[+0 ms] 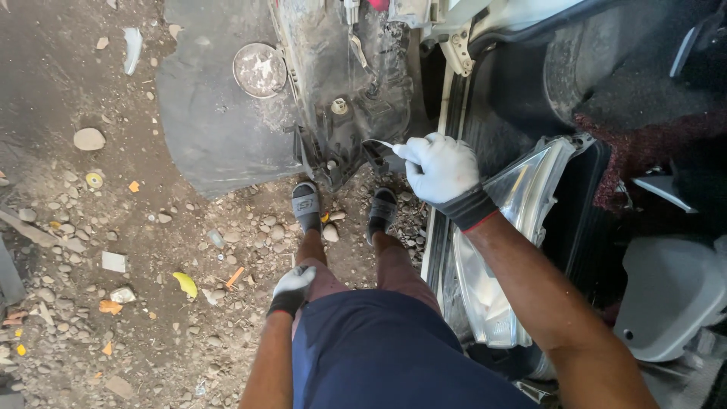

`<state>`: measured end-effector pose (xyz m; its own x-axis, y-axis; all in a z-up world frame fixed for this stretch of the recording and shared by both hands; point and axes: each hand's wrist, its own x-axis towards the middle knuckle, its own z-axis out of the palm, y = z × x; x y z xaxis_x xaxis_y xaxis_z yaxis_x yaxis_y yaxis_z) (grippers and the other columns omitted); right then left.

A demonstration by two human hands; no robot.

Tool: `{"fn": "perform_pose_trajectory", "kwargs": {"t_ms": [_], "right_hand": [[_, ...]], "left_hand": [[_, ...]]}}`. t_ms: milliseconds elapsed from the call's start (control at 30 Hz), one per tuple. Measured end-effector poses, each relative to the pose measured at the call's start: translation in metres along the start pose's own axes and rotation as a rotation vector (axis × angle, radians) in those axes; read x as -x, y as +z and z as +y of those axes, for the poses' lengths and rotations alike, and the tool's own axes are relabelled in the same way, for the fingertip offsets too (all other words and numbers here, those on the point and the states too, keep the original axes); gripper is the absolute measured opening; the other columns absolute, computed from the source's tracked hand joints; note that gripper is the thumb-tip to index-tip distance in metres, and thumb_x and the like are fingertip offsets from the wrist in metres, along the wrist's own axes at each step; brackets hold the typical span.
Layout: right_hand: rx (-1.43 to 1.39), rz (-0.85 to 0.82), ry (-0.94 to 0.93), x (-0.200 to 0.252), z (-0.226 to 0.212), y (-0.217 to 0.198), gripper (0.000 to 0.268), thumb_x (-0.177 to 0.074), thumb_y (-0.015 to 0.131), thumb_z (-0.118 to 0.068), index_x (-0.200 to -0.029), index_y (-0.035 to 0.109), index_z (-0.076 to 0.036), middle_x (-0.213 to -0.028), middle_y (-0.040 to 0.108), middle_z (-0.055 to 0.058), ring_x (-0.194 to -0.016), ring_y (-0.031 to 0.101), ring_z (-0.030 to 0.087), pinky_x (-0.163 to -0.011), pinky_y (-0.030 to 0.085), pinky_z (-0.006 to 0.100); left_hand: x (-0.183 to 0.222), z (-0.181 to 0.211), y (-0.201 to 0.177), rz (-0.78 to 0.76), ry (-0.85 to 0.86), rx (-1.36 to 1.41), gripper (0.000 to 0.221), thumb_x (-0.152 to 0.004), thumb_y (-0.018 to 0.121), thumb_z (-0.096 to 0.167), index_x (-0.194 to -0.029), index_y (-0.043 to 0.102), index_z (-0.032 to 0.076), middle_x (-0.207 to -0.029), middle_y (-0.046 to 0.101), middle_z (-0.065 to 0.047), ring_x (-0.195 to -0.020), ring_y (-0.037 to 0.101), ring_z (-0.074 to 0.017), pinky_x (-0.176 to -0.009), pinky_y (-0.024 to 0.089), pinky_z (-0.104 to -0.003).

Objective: The person stands beside a car with its front bumper area exposed and uses a small flat pry tool to work at the bumper mounting bracket, repeatedly scraping and prying at the edge. They hold a round metal plate and a red cloth nearby, repositioning the tool against the bracket throughout.

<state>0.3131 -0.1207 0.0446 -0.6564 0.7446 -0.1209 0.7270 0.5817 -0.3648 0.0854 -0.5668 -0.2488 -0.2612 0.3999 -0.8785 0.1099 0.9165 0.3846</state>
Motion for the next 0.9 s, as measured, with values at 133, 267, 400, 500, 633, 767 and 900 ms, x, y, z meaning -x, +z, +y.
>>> {"fn": "perform_pose_trajectory", "kwargs": {"t_ms": [133,267,400,500,633,767,900], "right_hand": [[-0.007,-0.030,-0.003,-0.005,-0.004,-0.002,0.009,-0.087,0.070,-0.027,-0.091,0.073,-0.020,-0.081,0.067,0.007,-0.077,0.068,0.031,-0.069,0.053,0.048],[-0.019,-0.053,-0.002,-0.008,-0.004,0.000,0.012,-0.087,0.070,-0.026,-0.096,0.076,-0.022,-0.081,0.067,0.007,-0.078,0.068,0.030,-0.070,0.053,0.048],[-0.013,-0.058,0.005,-0.010,-0.005,-0.001,0.017,-0.086,0.070,-0.026,-0.100,0.077,-0.021,-0.085,0.069,0.009,-0.080,0.068,0.031,-0.071,0.054,0.048],[0.010,-0.131,0.051,-0.013,-0.008,-0.005,0.017,-0.087,0.069,-0.027,-0.101,0.077,-0.021,-0.087,0.070,0.010,-0.081,0.068,0.032,-0.073,0.054,0.048],[0.013,-0.136,0.066,-0.014,-0.006,-0.002,0.021,-0.088,0.067,-0.026,-0.106,0.077,-0.021,-0.090,0.071,0.010,-0.080,0.069,0.031,-0.072,0.054,0.048],[-0.020,-0.139,0.068,-0.015,-0.005,-0.003,0.020,-0.087,0.068,-0.027,-0.104,0.078,-0.022,-0.090,0.071,0.009,-0.083,0.069,0.030,-0.076,0.055,0.048],[-0.035,-0.120,0.073,-0.015,-0.006,-0.004,0.021,-0.087,0.067,-0.027,-0.104,0.078,-0.022,-0.089,0.071,0.009,-0.082,0.069,0.031,-0.076,0.055,0.048]], "left_hand": [[-0.004,0.003,-0.002,0.027,0.050,-0.059,0.059,-0.092,0.064,0.043,-0.130,0.065,-0.003,-0.127,0.071,-0.019,-0.119,0.067,-0.0249,-0.104,0.048,-0.032],[-0.008,0.014,-0.006,0.046,0.059,-0.016,0.057,-0.091,0.065,0.043,-0.128,0.067,-0.001,-0.123,0.074,-0.017,-0.115,0.070,-0.0256,-0.102,0.049,-0.032],[-0.021,0.008,-0.008,-0.005,0.019,0.068,0.057,-0.091,0.065,0.042,-0.127,0.067,-0.002,-0.118,0.077,-0.016,-0.108,0.072,-0.0262,-0.099,0.051,-0.033],[-0.010,0.019,-0.014,0.016,0.039,-0.004,0.057,-0.092,0.064,0.042,-0.128,0.065,-0.002,-0.120,0.075,-0.015,-0.109,0.070,-0.0221,-0.099,0.049,-0.031],[-0.016,0.004,-0.015,-0.041,0.068,0.118,0.057,-0.091,0.065,0.041,-0.127,0.066,-0.003,-0.118,0.076,-0.016,-0.107,0.070,-0.0232,-0.099,0.049,-0.031],[-0.006,0.016,-0.018,-0.033,0.008,0.078,0.058,-0.091,0.064,0.041,-0.129,0.065,-0.003,-0.119,0.076,-0.016,-0.108,0.071,-0.0229,-0.100,0.049,-0.031],[-0.006,0.017,-0.020,-0.016,0.058,0.072,0.058,-0.091,0.065,0.039,-0.129,0.064,-0.004,-0.121,0.074,-0.015,-0.111,0.070,-0.0222,-0.100,0.049,-0.031]]}}
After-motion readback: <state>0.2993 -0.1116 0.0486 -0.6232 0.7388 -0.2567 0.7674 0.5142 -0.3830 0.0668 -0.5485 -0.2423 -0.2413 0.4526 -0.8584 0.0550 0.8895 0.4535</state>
